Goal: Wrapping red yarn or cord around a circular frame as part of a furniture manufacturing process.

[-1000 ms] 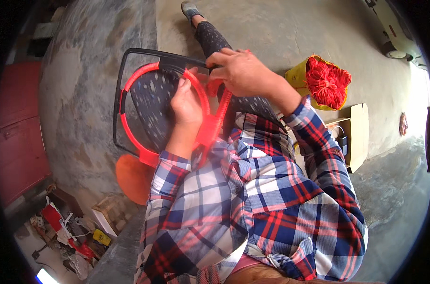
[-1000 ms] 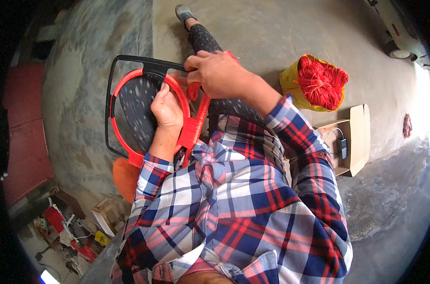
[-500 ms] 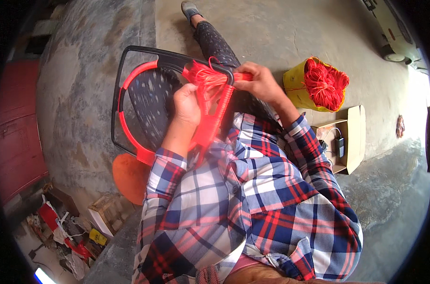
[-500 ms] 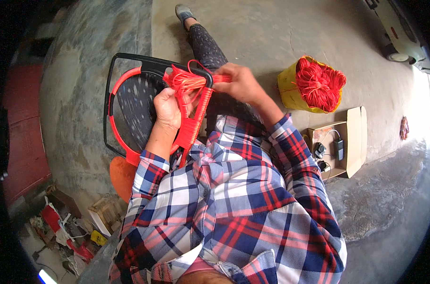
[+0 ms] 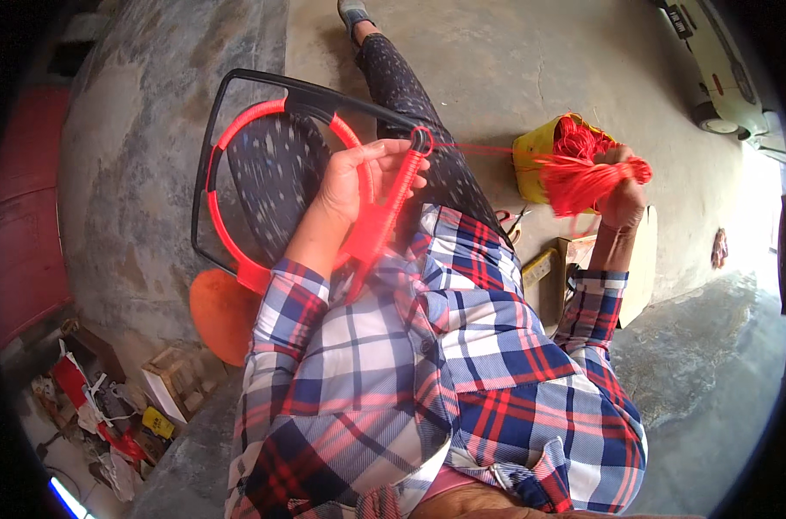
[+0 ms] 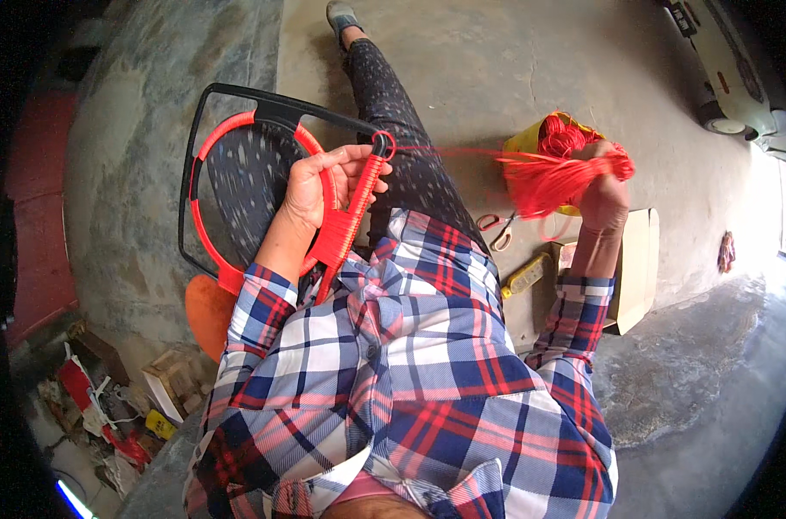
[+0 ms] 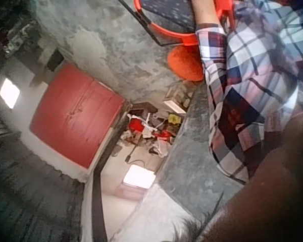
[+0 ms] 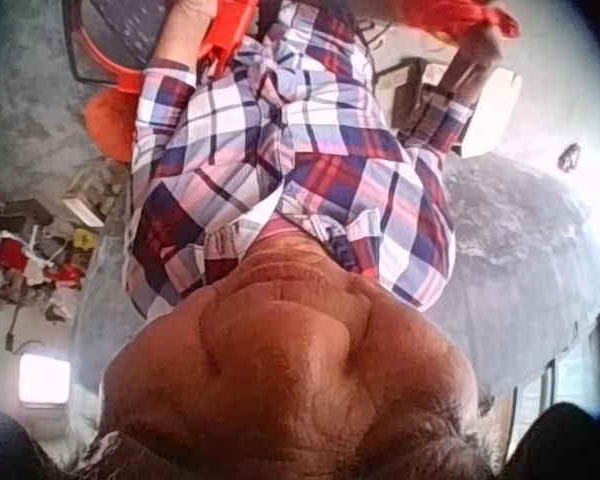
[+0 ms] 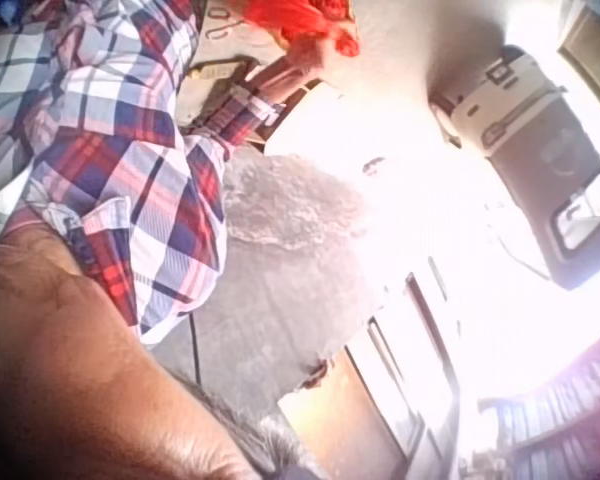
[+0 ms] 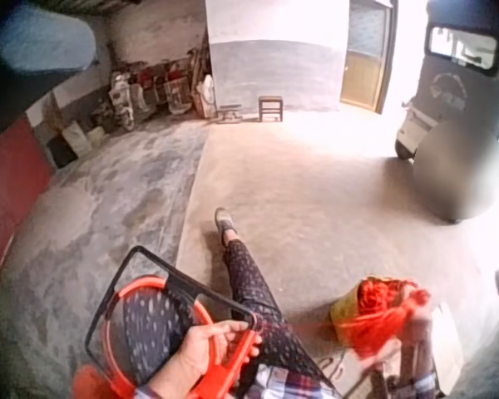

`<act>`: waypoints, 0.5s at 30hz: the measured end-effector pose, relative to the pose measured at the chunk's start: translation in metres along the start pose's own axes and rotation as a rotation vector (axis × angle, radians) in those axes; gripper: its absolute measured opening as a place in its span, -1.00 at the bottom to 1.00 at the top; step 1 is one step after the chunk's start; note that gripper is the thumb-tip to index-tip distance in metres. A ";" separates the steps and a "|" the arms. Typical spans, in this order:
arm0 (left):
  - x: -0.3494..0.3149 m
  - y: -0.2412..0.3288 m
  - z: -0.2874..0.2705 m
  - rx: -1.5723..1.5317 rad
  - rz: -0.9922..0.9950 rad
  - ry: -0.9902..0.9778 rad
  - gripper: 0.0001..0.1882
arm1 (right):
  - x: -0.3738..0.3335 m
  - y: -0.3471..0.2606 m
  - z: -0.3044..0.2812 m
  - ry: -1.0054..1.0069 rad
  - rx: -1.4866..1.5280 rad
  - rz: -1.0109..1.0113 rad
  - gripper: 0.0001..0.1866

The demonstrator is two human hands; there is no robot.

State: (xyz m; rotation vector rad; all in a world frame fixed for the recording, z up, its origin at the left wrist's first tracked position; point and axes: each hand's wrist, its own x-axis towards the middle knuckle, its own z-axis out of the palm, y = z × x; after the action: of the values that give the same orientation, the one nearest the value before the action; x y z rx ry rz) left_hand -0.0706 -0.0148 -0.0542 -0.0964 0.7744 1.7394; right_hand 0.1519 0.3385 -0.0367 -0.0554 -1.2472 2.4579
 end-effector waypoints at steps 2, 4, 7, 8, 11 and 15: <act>-0.001 0.000 -0.005 -0.027 -0.002 -0.058 -0.47 | 0.013 0.011 0.032 0.010 0.163 -0.104 -0.76; -0.001 -0.001 -0.005 -0.026 0.003 -0.057 -0.47 | 0.018 0.023 0.058 0.420 0.040 -0.028 -0.77; 0.001 -0.001 -0.002 -0.039 -0.004 -0.071 -0.45 | 0.024 0.067 0.077 0.293 -0.221 0.262 -0.75; 0.001 -0.001 -0.001 -0.064 -0.010 -0.088 -0.44 | 0.029 0.084 0.102 0.250 -0.394 0.319 -0.74; 0.002 -0.001 0.000 -0.114 -0.031 -0.116 -0.53 | 0.036 0.127 0.138 0.048 -0.384 0.414 -0.78; 0.003 -0.005 0.002 -0.115 0.026 -0.178 -0.52 | 0.041 0.124 0.145 0.096 -0.329 0.372 -0.85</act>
State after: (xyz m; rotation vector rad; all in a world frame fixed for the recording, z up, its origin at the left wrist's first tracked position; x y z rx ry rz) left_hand -0.0662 -0.0101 -0.0562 -0.0094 0.5481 1.7897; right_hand 0.0453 0.1750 -0.0406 -0.5313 -1.7122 2.4769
